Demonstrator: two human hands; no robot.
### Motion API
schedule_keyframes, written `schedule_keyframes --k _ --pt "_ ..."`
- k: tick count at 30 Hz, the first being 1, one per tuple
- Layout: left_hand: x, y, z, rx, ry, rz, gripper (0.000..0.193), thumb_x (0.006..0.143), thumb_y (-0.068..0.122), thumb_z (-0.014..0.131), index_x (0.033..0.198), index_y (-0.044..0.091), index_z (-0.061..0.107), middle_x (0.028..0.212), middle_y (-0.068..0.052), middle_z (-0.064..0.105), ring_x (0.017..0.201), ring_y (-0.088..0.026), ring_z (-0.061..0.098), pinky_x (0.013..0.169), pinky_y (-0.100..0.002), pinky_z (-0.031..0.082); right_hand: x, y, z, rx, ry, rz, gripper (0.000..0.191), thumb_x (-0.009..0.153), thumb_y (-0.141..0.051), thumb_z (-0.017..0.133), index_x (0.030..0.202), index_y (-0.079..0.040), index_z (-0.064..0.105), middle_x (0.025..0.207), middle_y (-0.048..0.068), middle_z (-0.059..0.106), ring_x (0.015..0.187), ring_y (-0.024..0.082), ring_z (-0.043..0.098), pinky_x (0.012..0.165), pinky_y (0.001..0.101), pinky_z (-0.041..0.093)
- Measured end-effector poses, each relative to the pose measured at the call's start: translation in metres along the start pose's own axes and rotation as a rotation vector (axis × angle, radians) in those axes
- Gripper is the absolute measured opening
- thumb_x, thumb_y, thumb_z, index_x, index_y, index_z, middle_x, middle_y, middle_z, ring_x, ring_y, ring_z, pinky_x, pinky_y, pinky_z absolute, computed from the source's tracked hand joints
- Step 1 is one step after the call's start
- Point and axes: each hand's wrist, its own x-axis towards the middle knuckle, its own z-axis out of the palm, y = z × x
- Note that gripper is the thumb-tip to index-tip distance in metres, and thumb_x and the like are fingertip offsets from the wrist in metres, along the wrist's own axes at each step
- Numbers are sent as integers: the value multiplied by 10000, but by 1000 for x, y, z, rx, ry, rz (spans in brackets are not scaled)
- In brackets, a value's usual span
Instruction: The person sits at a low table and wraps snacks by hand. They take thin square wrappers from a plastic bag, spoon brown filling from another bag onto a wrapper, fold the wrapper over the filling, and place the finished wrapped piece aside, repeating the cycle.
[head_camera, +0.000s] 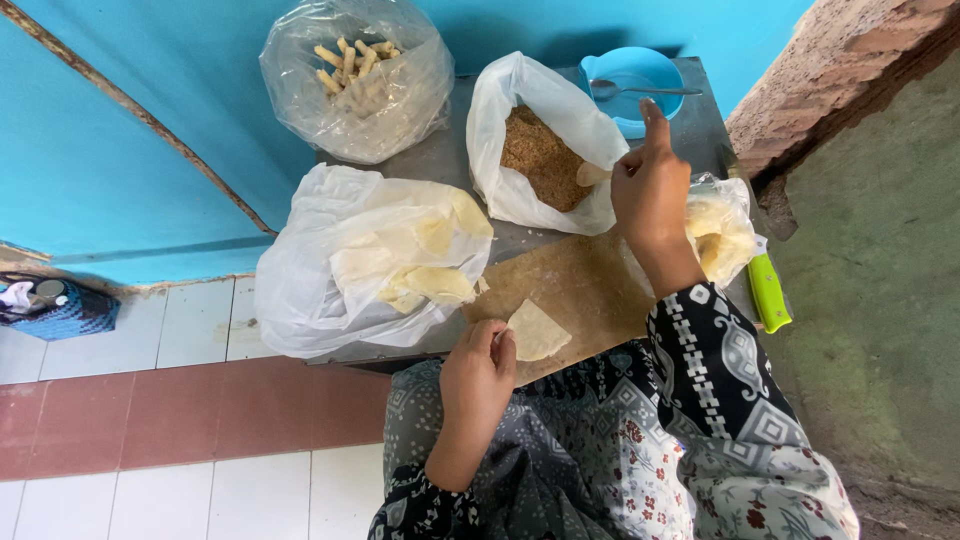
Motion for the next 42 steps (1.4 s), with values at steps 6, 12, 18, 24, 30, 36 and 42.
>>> schedule_keyframes --k 6,12,18,24,30,36,42 --pt "0 3 -3 -30 16 21 108 923 155 694 980 64 678 863 -108 699 714 -289 707 603 -400 544 0 10 19 129 72 57 690 775 74 770 1410 53 501 798 98 755 715 215 756 705 346 589" --pt "0 2 -3 -62 31 9 107 940 130 690 1000 49 655 889 -127 697 696 -280 706 604 -387 556 -6 23 -3 691 32 485 628 832 97 745 1381 68 441 843 160 713 629 210 701 554 304 561" --pt "-1 1 1 -11 69 -6 131 929 126 687 1027 46 652 891 -142 687 715 -295 703 627 -403 558 -33 14 -41 960 33 647 578 866 108 695 1377 75 426 898 196 739 671 219 725 592 311 597" --pt "2 -4 2 -46 28 -61 130 919 152 700 955 32 664 823 -137 703 753 -322 701 670 -433 541 -86 -20 -84 994 -125 641 578 914 105 656 1435 99 404 917 187 735 712 199 705 625 277 544" --pt "8 -4 -6 -14 10 -58 130 916 142 686 942 15 693 819 -157 707 763 -330 698 691 -424 542 -129 -62 -101 893 -281 631 641 861 107 692 1447 98 430 895 144 729 753 181 716 667 278 578" --pt "6 -1 -10 -84 -21 -60 150 898 112 670 987 -1 712 887 -167 732 785 -317 719 714 -406 559 -148 -103 -102 501 -324 401 625 898 45 716 1464 41 452 889 135 747 774 145 695 690 242 557" --pt "4 3 -11 -167 -6 -101 173 897 101 679 1020 -12 726 893 -171 747 770 -297 748 695 -373 576 -165 -125 -112 145 -283 -203 554 912 46 700 1423 27 487 996 160 757 889 237 761 766 309 603"
